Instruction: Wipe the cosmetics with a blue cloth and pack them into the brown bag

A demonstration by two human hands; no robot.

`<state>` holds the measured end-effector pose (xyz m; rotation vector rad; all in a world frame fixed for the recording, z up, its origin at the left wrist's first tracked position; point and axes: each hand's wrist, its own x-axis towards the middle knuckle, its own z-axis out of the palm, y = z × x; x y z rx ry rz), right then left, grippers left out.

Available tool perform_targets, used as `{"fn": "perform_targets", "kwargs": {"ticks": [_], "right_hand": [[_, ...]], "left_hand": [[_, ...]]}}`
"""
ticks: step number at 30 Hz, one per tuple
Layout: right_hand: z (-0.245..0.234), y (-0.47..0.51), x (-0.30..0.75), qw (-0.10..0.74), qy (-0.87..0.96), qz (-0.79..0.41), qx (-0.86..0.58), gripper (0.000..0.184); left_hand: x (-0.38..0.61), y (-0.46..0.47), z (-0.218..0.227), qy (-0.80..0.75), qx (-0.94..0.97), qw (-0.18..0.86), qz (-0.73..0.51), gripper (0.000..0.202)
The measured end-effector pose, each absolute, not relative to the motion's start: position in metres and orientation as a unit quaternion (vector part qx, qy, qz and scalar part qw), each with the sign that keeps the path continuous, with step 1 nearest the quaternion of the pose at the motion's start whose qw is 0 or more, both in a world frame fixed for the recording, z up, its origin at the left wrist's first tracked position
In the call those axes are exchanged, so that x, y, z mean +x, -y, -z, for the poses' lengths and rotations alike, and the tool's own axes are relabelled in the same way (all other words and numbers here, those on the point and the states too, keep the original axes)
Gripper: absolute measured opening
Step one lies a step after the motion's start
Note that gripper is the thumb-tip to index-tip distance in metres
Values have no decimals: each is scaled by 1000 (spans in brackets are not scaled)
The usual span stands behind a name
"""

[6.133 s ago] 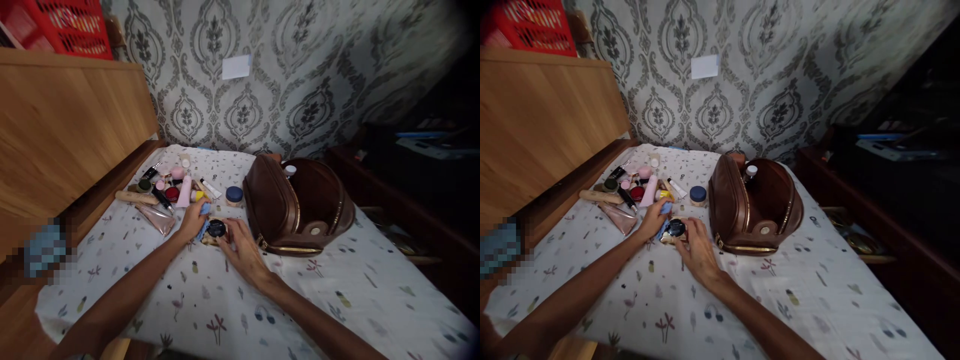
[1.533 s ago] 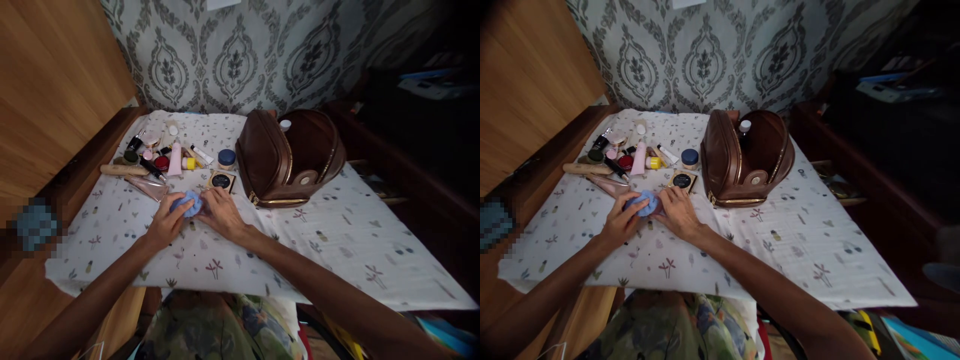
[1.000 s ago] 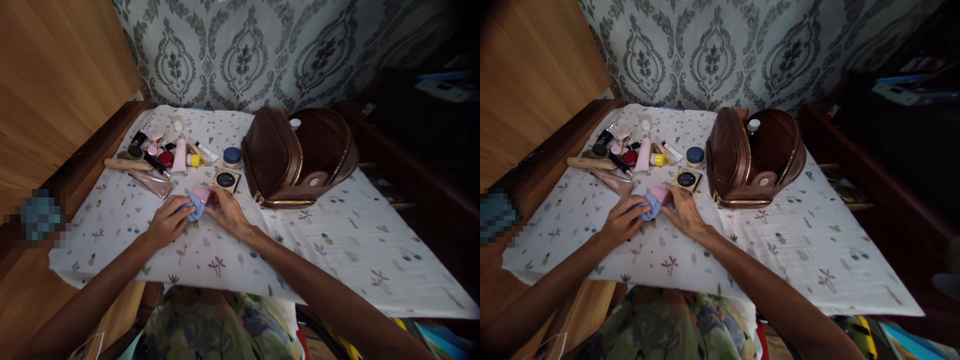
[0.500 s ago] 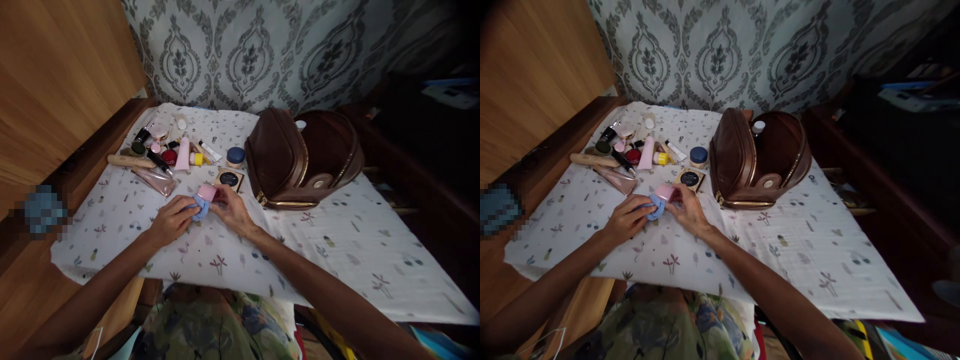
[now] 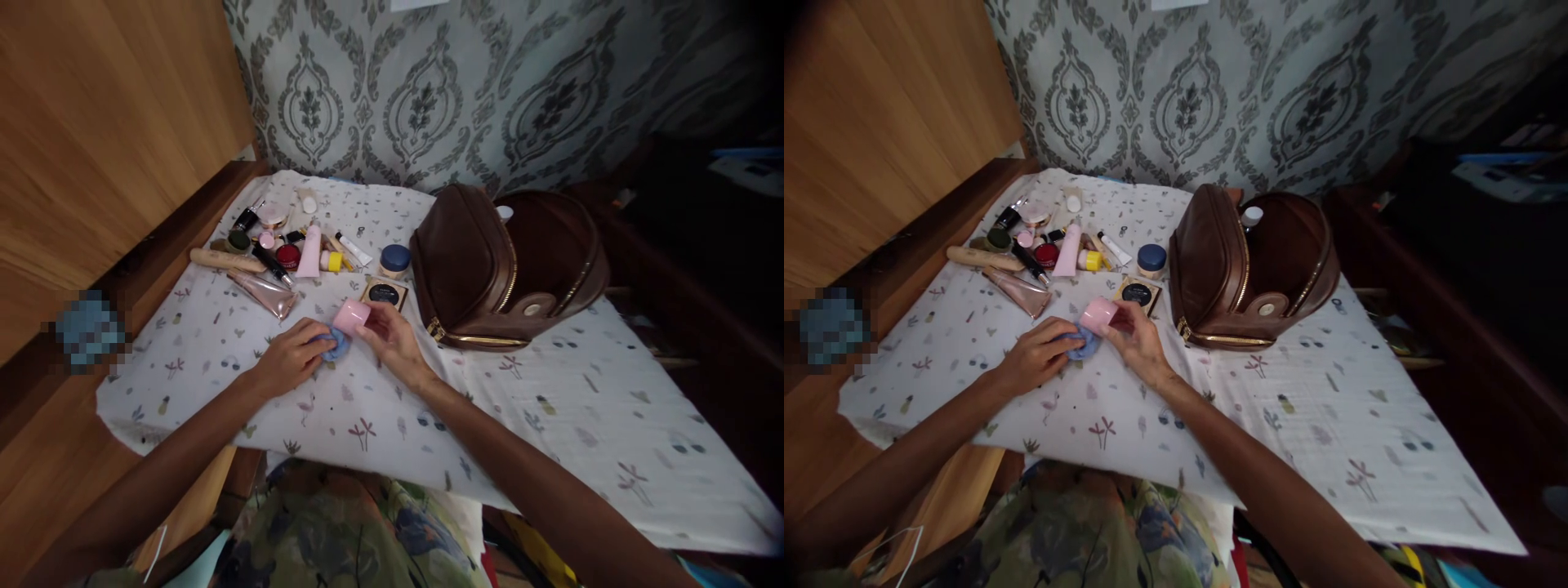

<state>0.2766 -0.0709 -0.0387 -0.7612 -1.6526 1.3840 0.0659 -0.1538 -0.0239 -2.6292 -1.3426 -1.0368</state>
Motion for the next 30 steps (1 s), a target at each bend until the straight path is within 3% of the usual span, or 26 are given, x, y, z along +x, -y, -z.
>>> {"fn": "perform_targets", "kwargs": {"ticks": [3,9,14,20,30], "right_hand": [[31,73,280,403,625,-603,-288,57],[22,78,282,320,583,-705,-246,52],[23,79,282,307,559,-741,-209,46],[25,79,283,336,574,-713,-222,46],[28,79,285,407,703,-542,-217,48]], "left_hand": [[62,149,23,478,-802,-29,357,30],[64,141,-4,559,-624,-162,521,23],[72,142,-12,475,-657,-360,462,38],[71,140,-1,451,-606,-472,454,72],[73,139,9,489,-496,-559,450,62]]}}
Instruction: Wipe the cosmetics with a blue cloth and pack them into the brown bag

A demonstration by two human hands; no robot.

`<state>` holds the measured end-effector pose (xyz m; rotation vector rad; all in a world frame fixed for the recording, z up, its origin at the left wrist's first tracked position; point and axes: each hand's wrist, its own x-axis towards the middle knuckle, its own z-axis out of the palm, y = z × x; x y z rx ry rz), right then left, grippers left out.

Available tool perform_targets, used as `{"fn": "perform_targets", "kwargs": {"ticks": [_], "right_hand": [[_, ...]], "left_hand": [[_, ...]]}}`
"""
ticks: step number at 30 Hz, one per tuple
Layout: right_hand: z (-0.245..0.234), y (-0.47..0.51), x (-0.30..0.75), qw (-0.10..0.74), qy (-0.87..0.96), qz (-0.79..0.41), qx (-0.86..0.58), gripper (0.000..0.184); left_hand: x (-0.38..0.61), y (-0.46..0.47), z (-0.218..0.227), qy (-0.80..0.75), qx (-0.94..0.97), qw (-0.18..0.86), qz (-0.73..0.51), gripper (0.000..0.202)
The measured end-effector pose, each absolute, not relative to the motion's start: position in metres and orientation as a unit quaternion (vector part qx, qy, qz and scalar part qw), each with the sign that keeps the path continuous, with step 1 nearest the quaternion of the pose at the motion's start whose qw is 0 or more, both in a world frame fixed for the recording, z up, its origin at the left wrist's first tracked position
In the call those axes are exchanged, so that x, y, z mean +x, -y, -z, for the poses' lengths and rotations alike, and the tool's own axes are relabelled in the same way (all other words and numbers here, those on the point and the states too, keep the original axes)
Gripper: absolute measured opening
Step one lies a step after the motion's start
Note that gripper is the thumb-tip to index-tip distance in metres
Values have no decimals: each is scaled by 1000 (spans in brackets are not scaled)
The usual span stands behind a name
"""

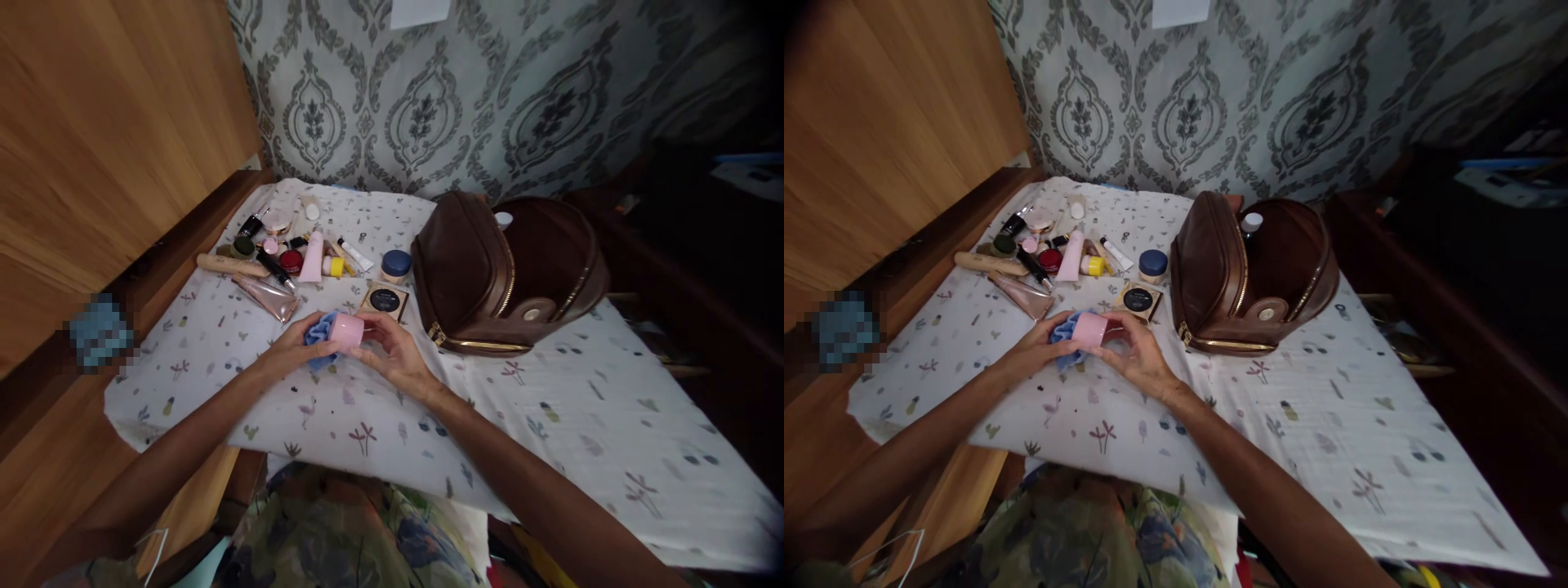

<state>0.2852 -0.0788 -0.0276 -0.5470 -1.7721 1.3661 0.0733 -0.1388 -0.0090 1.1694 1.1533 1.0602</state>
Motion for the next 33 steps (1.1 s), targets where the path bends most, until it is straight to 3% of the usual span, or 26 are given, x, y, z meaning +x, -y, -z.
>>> {"fn": "perform_targets", "kwargs": {"ticks": [9,17,22,28,33], "right_hand": [[32,79,286,438,787,-370,-230,49],[28,82,287,390,736,-491,-255,44],[34,79,285,418,704,-507,-269,50],[36,75,285,481,689,-461,-285,54],[27,74,288,482,700,-430,-303,55]], "left_hand": [[81,137,10,-470,452,566,-504,63],[79,141,5,-471,471,550,-504,69],[81,138,7,-469,454,555,-515,70],[96,136,15,-459,381,556,-579,53],[99,141,0,-533,532,393,-528,25]]}}
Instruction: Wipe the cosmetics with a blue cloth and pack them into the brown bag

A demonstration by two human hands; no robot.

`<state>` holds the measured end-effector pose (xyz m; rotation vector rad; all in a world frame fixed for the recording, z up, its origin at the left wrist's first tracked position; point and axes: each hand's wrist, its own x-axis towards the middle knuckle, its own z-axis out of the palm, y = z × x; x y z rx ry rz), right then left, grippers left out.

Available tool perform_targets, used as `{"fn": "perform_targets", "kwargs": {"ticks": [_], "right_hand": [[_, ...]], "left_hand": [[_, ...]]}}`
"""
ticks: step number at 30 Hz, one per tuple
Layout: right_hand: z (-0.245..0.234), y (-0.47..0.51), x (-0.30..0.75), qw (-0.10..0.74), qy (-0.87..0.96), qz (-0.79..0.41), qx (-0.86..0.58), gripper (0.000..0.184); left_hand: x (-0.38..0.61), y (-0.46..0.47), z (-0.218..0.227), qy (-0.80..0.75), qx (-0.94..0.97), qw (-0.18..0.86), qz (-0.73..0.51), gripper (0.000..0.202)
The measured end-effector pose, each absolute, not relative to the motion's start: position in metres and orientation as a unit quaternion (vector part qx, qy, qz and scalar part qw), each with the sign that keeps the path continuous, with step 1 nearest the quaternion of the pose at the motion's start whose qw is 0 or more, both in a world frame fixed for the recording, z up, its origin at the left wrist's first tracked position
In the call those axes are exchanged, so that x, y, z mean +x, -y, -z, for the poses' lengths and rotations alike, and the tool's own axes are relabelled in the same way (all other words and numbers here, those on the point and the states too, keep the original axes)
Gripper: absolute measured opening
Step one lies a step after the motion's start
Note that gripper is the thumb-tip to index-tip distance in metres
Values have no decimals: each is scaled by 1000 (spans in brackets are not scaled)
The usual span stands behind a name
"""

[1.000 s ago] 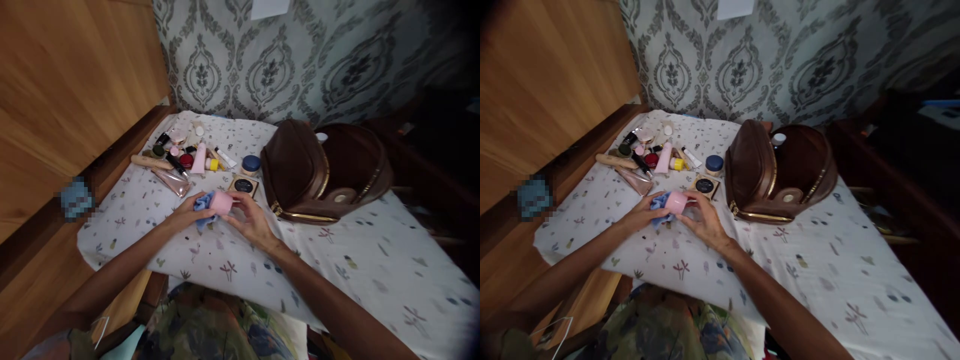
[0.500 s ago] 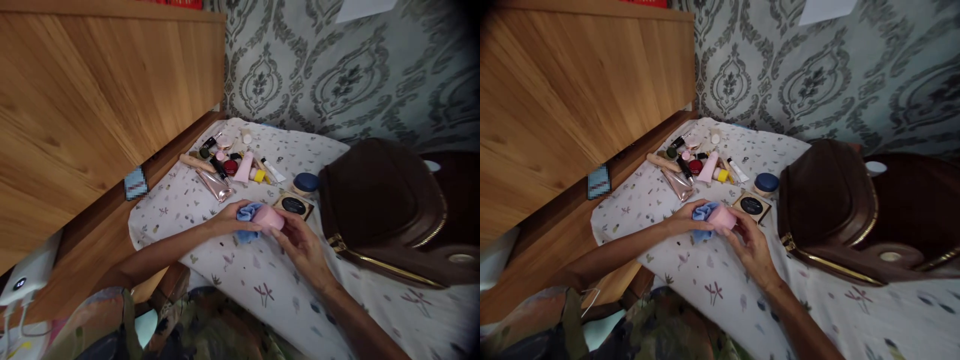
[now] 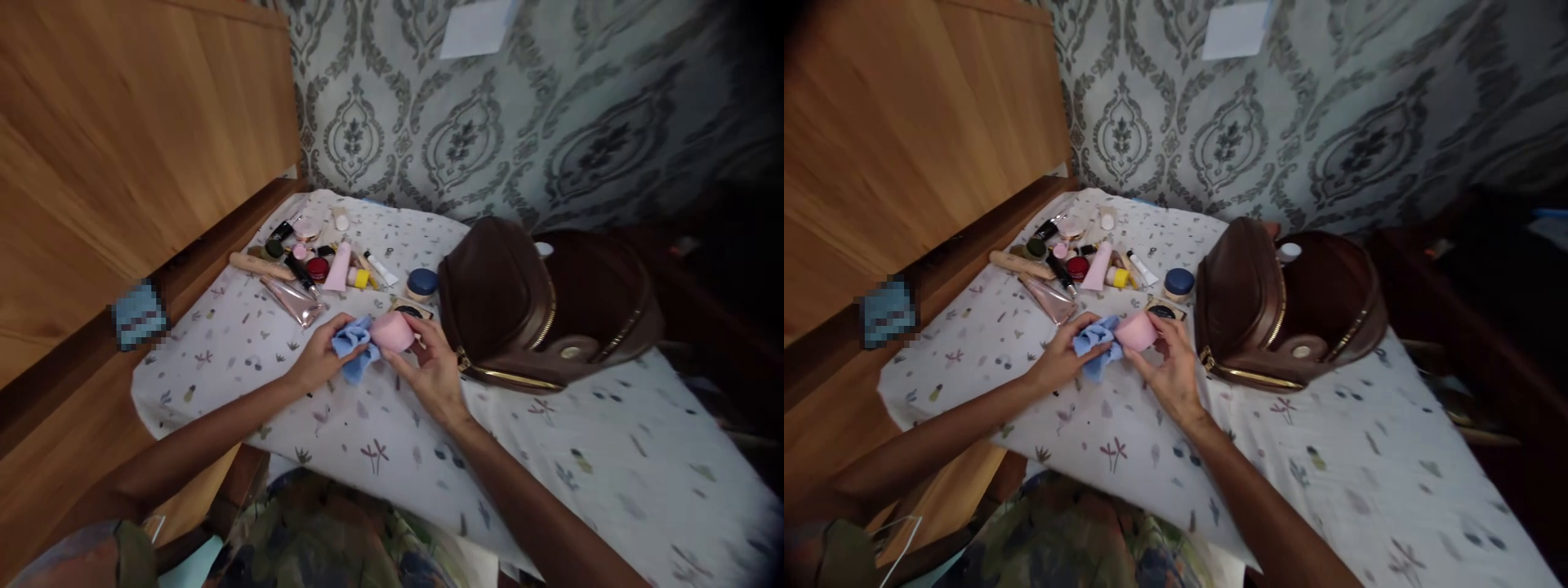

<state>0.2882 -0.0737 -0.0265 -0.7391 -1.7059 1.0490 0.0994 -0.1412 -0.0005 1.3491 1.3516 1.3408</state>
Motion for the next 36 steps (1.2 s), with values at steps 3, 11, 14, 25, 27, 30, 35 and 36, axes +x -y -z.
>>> {"fn": "perform_targets", "kwargs": {"ticks": [3,11,14,25,27,30,35,36], "right_hand": [[24,73,290,478,716,-416,-294,55],[20,79,291,420,789,-391,-218,48],[19,79,291,420,742,-476,-215,53],[19,63,298,502,726,-355,-309,51],[19,67,299,483,758,-321,-299,49],[19,72,298,446,790,-318,-276,48],[22,73,292,444,722,-461,-260,53],[22,73,291,442,693,-507,-258,56]], "left_hand": [[97,144,-14,-526,650,261,-483,19],[90,123,-27,-477,752,175,-419,50],[86,112,-20,-495,709,278,-418,40],[104,140,-17,-544,542,424,-481,26],[107,142,-27,-547,591,357,-473,21],[109,141,-39,-537,654,264,-463,14],[113,139,-40,-478,740,133,-454,28],[114,140,-37,-465,757,104,-446,33]]}}
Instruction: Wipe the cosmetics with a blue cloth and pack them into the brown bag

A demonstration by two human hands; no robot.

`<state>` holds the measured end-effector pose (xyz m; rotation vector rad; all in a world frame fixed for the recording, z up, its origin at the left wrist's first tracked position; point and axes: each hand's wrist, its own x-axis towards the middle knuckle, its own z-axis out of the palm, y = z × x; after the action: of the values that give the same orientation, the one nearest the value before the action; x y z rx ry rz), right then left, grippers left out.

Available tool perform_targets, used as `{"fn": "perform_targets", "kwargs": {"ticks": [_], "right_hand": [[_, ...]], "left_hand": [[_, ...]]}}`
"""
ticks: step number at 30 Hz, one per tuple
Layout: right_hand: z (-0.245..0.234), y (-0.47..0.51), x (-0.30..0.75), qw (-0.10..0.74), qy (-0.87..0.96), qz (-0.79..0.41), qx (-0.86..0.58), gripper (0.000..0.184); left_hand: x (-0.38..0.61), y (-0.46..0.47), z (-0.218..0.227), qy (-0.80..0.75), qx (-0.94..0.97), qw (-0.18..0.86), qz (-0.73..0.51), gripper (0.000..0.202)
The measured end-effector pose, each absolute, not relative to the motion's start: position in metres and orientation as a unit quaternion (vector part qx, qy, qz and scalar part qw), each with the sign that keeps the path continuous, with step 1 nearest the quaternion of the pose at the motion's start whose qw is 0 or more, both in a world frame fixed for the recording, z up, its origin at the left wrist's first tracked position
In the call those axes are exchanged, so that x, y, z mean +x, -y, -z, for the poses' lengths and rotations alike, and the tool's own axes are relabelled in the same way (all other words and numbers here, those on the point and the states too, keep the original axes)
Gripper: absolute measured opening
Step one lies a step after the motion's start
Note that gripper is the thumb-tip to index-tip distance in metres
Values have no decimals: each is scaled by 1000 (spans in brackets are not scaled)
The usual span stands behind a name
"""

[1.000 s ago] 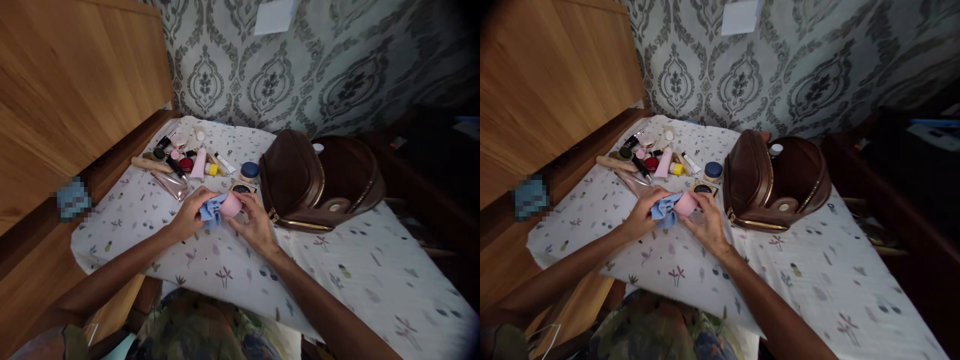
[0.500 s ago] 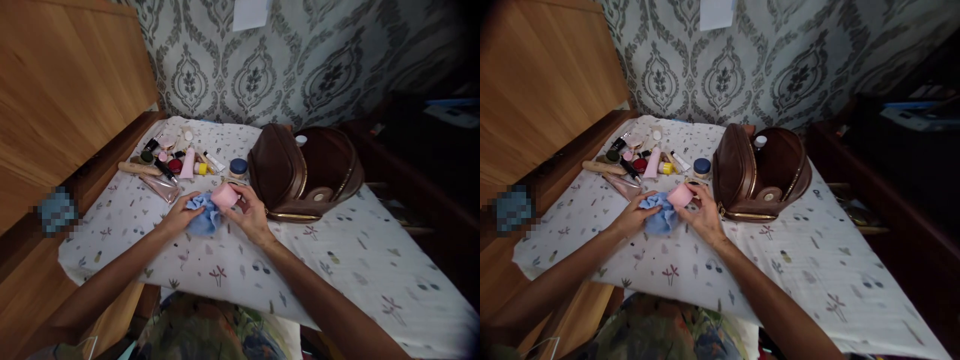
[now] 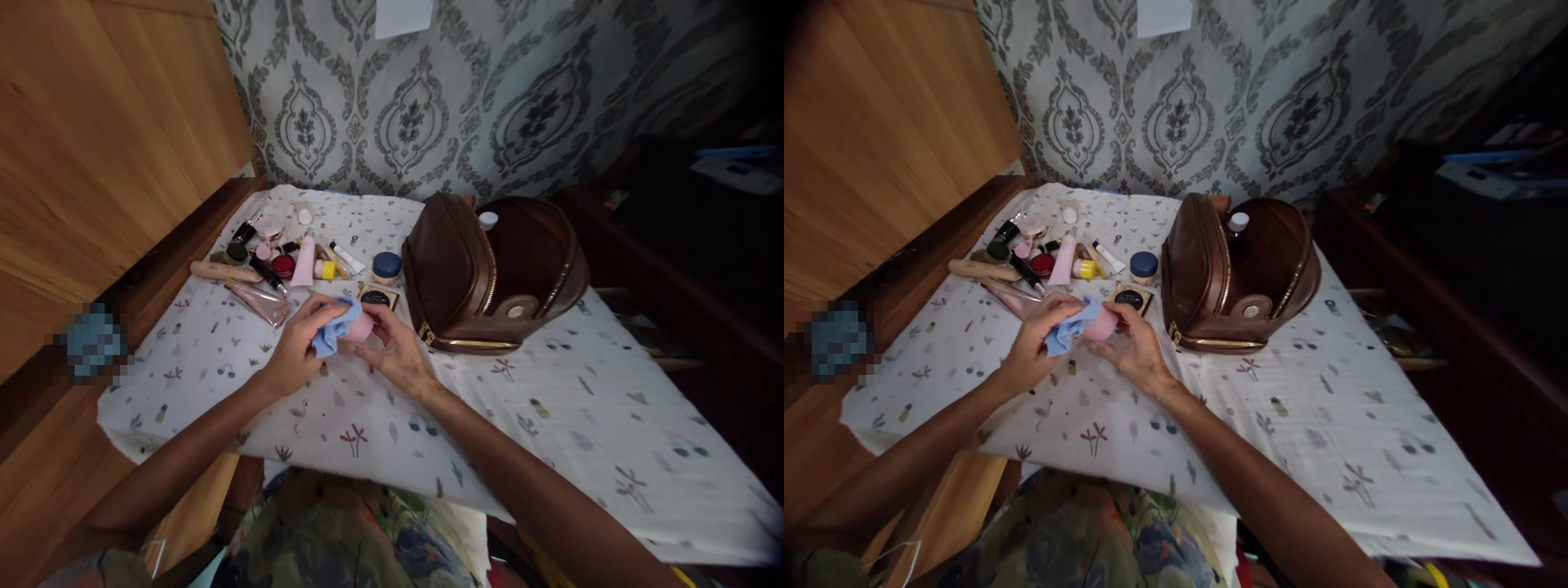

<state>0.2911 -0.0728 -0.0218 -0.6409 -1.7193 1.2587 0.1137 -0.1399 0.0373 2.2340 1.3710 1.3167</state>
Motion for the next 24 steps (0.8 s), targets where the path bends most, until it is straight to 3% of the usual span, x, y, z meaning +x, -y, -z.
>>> {"fn": "perform_targets", "kwargs": {"ticks": [5,9,14,24], "right_hand": [[19,72,290,419,546,-680,-254,72],[13,73,290,393,455,-766,-231,58],[4,70,294,382,408,-804,-201,38],[4,73,295,392,445,-768,-243,53]], "left_hand": [[121,146,-25,-420,818,-44,-391,43],[122,146,-19,-397,827,-90,-388,46],[116,139,-18,-420,800,-44,-427,36],[106,129,-9,-476,709,120,-507,25]]}}
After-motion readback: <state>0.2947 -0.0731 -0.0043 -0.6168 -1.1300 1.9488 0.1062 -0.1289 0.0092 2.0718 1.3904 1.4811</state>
